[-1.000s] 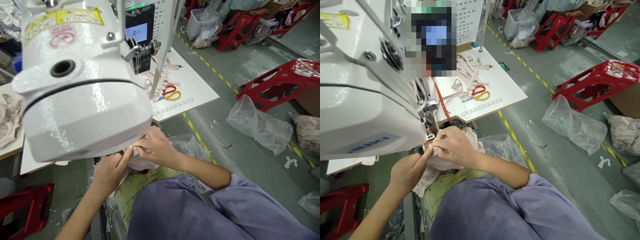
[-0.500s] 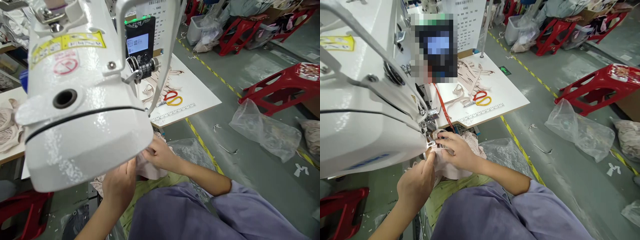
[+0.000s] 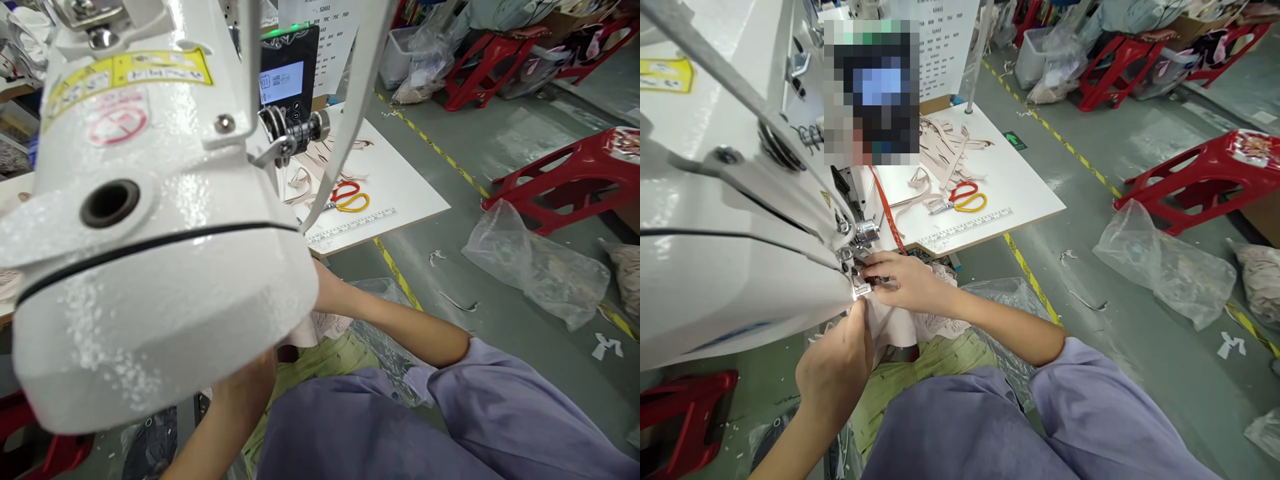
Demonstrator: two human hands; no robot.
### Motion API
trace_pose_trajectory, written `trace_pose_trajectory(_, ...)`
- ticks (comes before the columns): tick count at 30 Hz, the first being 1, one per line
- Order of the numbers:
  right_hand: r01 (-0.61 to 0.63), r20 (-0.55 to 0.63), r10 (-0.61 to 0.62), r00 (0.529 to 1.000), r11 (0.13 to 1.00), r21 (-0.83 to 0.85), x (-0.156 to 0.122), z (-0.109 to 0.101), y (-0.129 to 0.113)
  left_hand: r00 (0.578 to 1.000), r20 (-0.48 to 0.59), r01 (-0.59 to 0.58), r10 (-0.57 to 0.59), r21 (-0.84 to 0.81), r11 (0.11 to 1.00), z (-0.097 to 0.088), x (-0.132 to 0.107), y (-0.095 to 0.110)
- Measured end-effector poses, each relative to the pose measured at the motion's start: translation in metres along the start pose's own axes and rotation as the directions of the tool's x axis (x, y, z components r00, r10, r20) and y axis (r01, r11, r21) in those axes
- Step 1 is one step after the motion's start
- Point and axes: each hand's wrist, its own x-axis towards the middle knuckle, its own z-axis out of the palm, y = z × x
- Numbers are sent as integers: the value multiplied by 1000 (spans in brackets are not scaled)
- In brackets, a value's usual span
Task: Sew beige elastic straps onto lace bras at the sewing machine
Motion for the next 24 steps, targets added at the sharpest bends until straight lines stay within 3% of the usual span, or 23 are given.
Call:
trace_pose_trajectory(9,-1,18,1,1000,1000,-27,-2,0,4,994,79,-87,69,250,964,-1,-1,5)
trace_pose_trajectory(17,-40,71,40,997,999,-13,0,-6,0,990,131,-79,45,274,958,6,-13,-1)
trace_pose_trajectory(21,-26,12,26,1000,1000,14,-5,-7,-1,989,130,54,-69,117,992,11,-16,0)
trace_pose_trajectory(24,25,-7,-25,1000,999,36,-4,-6,0,933,236,329,-272,-253,910,11,-10,-2)
